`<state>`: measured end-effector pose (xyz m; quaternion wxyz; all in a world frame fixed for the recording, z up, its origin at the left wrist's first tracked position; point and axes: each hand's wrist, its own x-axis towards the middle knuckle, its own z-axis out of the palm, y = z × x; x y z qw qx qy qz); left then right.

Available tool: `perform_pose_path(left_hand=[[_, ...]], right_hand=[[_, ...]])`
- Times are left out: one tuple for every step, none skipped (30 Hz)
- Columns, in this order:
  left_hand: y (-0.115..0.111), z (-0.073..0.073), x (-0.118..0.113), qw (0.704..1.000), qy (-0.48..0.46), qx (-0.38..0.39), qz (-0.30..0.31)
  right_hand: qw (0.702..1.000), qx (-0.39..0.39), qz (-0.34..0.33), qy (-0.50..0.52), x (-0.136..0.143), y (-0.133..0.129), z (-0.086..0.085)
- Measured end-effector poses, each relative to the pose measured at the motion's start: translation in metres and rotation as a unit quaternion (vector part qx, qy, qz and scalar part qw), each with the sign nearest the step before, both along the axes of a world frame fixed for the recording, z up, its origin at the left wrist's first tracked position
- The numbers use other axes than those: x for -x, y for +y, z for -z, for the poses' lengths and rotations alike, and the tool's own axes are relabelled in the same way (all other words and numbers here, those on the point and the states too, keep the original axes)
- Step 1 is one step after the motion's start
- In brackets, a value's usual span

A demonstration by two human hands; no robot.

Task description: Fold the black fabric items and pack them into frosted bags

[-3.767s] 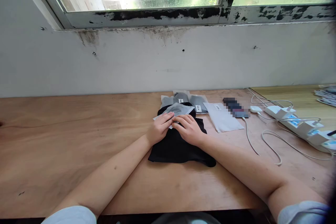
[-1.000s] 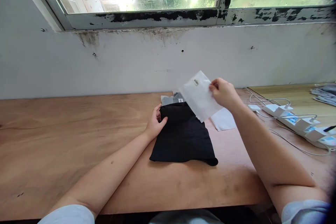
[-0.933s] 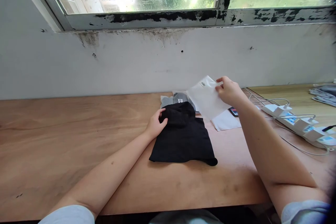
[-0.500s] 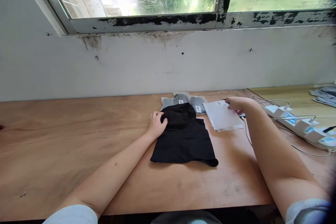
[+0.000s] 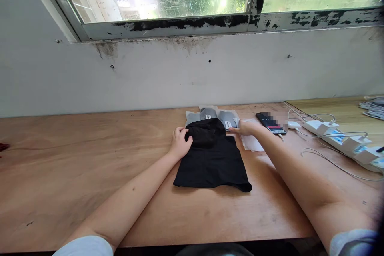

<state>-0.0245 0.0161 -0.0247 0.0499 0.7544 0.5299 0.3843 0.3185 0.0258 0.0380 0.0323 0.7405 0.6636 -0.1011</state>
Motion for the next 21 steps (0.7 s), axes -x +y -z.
perform_pose_path(left_hand=[[0.000, 0.000, 0.000, 1.000, 0.000, 0.000, 0.001], [0.000, 0.000, 0.000, 1.000, -0.001, 0.000, 0.002], [0.000, 0.000, 0.000, 1.000, -0.003, 0.000, 0.003], [0.000, 0.000, 0.000, 1.000, -0.004, 0.000, 0.003], [0.000, 0.000, -0.001, 1.000, -0.006, -0.001, 0.003], [-0.001, 0.000, -0.001, 1.000, -0.008, -0.001, 0.002], [-0.001, 0.000, -0.001, 1.000, -0.010, -0.001, 0.001], [-0.001, 0.000, -0.002, 1.000, -0.011, -0.001, 0.000], [-0.001, 0.001, -0.002, 1.000, -0.011, -0.002, 0.000], [-0.001, 0.001, -0.002, 1.000, -0.011, -0.003, 0.000], [-0.001, 0.001, -0.002, 1.000, -0.011, -0.005, 0.000], [-0.001, 0.001, -0.002, 1.000, -0.009, -0.007, -0.001], [0.000, 0.001, -0.002, 1.000, -0.007, -0.009, -0.002], [0.000, 0.001, -0.002, 1.000, -0.004, -0.009, -0.003], [0.000, 0.001, -0.002, 1.000, -0.002, -0.009, -0.003], [0.000, 0.001, -0.001, 1.000, -0.001, -0.007, -0.003], [0.000, 0.001, -0.001, 1.000, 0.000, -0.005, -0.003], [0.000, 0.001, -0.001, 1.000, 0.001, -0.004, -0.002], [0.000, 0.000, -0.001, 1.000, 0.000, -0.003, -0.001], [-0.001, 0.000, -0.001, 1.000, -0.001, -0.003, 0.001], [-0.001, 0.000, -0.002, 1.000, -0.003, -0.005, 0.002]], right_hand=[[1.000, 0.017, -0.002, -0.002, 0.000, -0.001, -0.002], [0.999, 0.032, -0.007, 0.000, -0.001, -0.002, -0.005], [0.999, 0.039, -0.014, 0.002, -0.003, -0.001, -0.008], [0.999, 0.042, -0.021, 0.004, -0.006, -0.001, -0.011], [0.999, 0.042, -0.024, 0.004, -0.007, 0.000, -0.013], [0.999, 0.039, -0.026, 0.003, -0.009, 0.001, -0.015], [0.999, 0.032, -0.027, 0.003, -0.009, 0.002, -0.017], [0.999, 0.025, -0.028, 0.003, -0.009, 0.002, -0.017], [0.999, 0.018, -0.028, 0.003, -0.009, 0.003, -0.017], [1.000, 0.012, -0.028, 0.003, -0.008, 0.003, -0.017], [1.000, 0.007, -0.026, 0.003, -0.006, 0.003, -0.016], [1.000, 0.003, -0.024, 0.004, -0.005, 0.003, -0.015], [1.000, 0.002, -0.020, 0.004, -0.003, 0.003, -0.014], [1.000, 0.003, -0.013, 0.005, -0.002, 0.003, -0.014], [1.000, 0.005, -0.004, 0.005, -0.001, 0.003, -0.013], [1.000, 0.003, 0.006, 0.007, -0.001, 0.003, -0.012], [1.000, -0.005, 0.016, 0.008, -0.003, 0.004, -0.010], [0.999, -0.022, 0.024, 0.008, -0.005, 0.006, -0.007], [0.998, -0.048, 0.030, 0.006, -0.007, 0.007, -0.003], [0.996, -0.079, 0.034, 0.002, -0.011, 0.009, 0.003], [0.995, -0.097, 0.028, 0.000, -0.014, 0.010, 0.010]])
